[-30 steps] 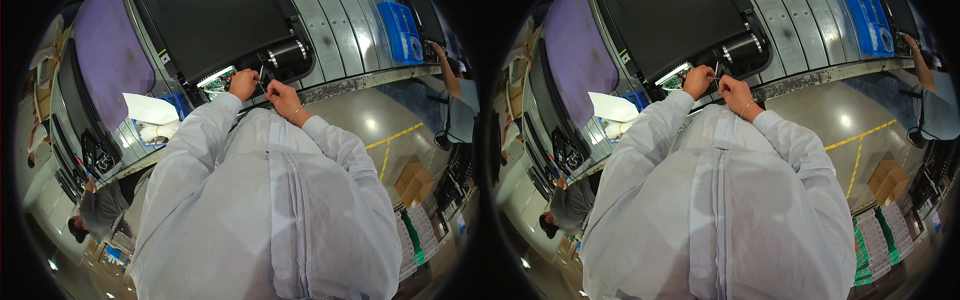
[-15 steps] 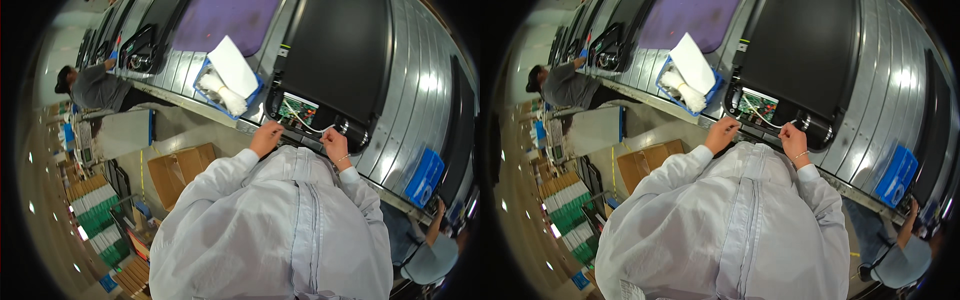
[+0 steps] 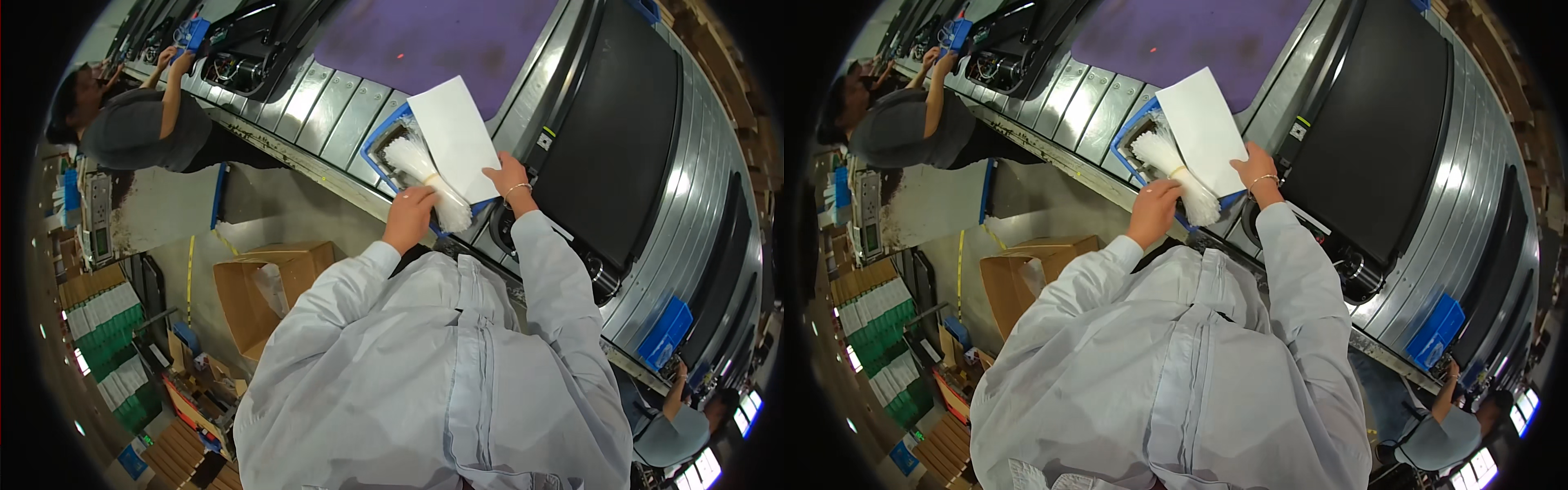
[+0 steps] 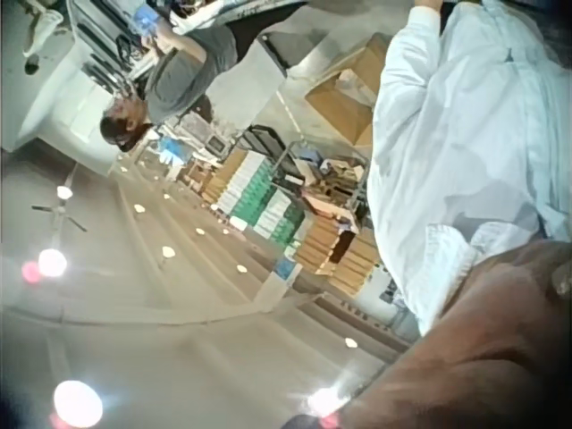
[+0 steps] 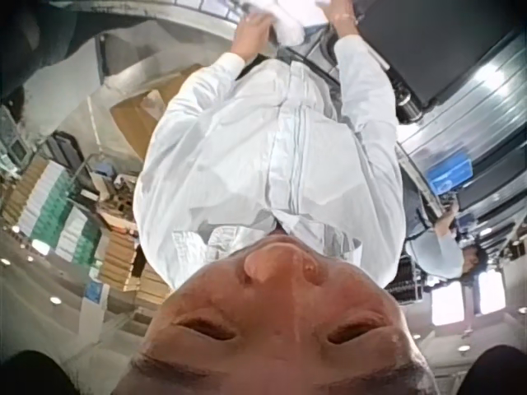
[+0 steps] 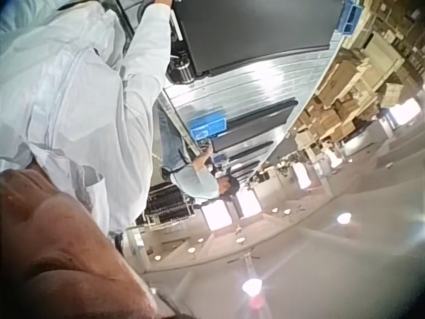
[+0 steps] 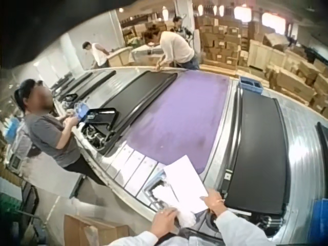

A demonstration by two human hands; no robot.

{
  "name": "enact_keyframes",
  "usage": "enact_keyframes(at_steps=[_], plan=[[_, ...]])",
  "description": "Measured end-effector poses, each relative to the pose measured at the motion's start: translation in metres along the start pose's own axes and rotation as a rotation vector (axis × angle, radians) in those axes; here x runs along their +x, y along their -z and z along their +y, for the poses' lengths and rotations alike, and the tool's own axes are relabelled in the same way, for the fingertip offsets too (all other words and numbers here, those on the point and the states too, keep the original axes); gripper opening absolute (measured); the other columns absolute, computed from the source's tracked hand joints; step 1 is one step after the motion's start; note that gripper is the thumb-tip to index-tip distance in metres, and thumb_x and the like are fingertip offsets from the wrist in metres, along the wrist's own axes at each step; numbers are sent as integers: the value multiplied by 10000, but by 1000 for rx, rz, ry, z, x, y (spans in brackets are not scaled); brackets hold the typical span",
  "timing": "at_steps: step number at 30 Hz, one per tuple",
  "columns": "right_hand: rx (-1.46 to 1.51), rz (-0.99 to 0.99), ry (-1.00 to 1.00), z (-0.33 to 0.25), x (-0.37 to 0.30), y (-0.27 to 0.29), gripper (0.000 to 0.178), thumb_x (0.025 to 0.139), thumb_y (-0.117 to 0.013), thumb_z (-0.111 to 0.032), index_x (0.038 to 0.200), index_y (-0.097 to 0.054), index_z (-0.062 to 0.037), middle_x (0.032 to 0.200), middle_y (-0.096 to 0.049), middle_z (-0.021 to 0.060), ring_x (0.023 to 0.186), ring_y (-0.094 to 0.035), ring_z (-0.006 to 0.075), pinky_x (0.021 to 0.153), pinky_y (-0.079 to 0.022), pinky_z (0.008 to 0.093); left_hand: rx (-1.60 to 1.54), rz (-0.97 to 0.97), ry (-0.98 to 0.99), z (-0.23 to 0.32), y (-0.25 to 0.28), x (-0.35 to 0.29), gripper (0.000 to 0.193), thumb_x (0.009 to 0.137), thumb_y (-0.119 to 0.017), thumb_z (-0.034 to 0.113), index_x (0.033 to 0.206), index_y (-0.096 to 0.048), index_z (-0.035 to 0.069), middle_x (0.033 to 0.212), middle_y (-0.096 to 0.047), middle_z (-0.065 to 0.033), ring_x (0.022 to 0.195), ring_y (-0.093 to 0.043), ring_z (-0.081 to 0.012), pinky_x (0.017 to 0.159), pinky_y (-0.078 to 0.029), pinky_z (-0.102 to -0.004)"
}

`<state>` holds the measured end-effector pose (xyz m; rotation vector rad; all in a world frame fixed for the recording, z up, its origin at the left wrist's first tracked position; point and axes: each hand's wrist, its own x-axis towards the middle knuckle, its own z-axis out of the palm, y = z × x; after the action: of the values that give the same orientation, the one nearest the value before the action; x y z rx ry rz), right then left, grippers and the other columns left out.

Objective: Assembling internal components and applying labels to an electronic device chassis on a production line.

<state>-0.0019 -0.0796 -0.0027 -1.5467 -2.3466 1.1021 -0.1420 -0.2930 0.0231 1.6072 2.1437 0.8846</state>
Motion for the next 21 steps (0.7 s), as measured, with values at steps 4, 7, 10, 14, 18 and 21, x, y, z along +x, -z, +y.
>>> enact_keyframes(at_steps=[4, 7, 10, 14, 18, 21], plan=[[-33, -133, 24, -14, -2, -7, 389, 801, -686, -246, 1117, -580, -44, 1100, -619, 179, 1003, -573, 394, 837, -470, 434, 261, -56, -427, -25, 7, 43, 300, 781, -569, 59, 1068, -588, 142, 1086, -575, -54, 1001, -547, -269, 935, -397, -423], [-21, -130, -30, -24, -8, -4, 336, 818, -664, -220, 1087, -591, -31, 1078, -624, 200, 982, -579, 402, 824, -474, 434, 290, -169, -556, -39, 9, 54, 296, 789, -551, 93, 1076, -576, 161, 1058, -564, -65, 1030, -531, -270, 966, -371, -435], [-305, 322, 450, -12, -14, -9, 342, 824, -665, -206, 1072, -582, 15, 975, -650, 196, 920, -615, 375, 807, -479, 405, 267, -333, -622, -46, 16, 59, 272, 803, -537, 129, 1070, -571, 169, 1009, -557, -78, 1027, -528, -267, 963, -370, -429], [71, 127, 180, -49, -33, 1, 260, 837, -632, -191, 1061, -598, -61, 943, -650, 196, 890, -608, 381, 769, -484, 448, 285, -361, -542, -28, 46, 34, 272, 795, -546, 128, 1062, -575, 173, 1000, -538, -85, 1028, -513, -255, 970, -366, -440], [-68, -166, 251, -60, -29, -16, 250, 844, -622, -217, 1059, -609, -90, 903, -653, 184, 851, -610, 378, 742, -483, 457, 278, -223, -521, -24, 50, 27, 244, 806, -536, 133, 1043, -577, 172, 1022, -527, -78, 1024, -511, -264, 980, -360, -444], [-171, -277, 313, -58, -11, -28, 251, 852, -607, -232, 1068, -615, -106, 905, -650, 182, 859, -607, 374, 743, -484, 452, 268, -237, -430, -31, 29, 39, 269, 824, -520, 137, 1081, -587, 182, 1042, -527, -83, 1052, -501, -278, 1016, -331, -463]])
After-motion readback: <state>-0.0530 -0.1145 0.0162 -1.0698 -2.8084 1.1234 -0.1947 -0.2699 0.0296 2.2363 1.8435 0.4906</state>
